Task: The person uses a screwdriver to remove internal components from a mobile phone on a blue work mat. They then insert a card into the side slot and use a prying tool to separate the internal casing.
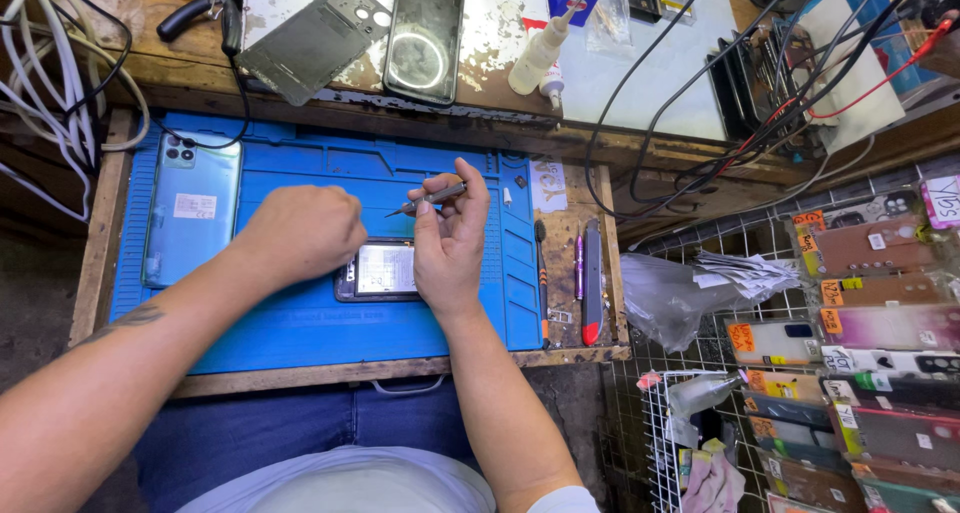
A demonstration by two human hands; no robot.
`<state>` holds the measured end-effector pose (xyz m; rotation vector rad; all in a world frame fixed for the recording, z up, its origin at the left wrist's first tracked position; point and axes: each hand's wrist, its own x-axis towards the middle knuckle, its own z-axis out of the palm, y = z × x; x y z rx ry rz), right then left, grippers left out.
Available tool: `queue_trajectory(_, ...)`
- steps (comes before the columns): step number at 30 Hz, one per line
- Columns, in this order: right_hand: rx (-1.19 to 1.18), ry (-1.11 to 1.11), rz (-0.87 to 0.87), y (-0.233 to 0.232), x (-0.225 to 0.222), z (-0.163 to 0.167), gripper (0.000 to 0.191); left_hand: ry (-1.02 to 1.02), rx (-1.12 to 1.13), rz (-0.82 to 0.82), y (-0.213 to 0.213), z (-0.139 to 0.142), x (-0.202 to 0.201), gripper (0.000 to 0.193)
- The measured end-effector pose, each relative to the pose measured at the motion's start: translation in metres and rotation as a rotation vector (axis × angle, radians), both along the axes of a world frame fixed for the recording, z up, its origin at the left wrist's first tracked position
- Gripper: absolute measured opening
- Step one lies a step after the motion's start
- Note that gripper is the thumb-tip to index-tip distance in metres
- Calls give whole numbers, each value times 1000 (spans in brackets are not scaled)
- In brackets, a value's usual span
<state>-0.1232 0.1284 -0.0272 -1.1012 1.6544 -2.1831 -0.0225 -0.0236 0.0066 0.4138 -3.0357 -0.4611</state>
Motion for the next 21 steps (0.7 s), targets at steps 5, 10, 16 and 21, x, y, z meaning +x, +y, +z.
queue_trajectory(5, 24, 39, -7, 2, 2, 1, 60, 165, -24, -146, -13, 1, 14, 16)
queue_trajectory(10, 25, 27, -10, 0, 1, 1, 60, 107, -148, -314, -5, 5, 18, 10)
queue_trajectory(16, 10, 36, -15, 0, 1, 0, 59, 90, -365, -436, 7, 12, 12, 10)
queue_trajectory(21, 16, 8, -22, 0, 1, 1, 59, 26, -534, -500, 16, 14, 10, 12)
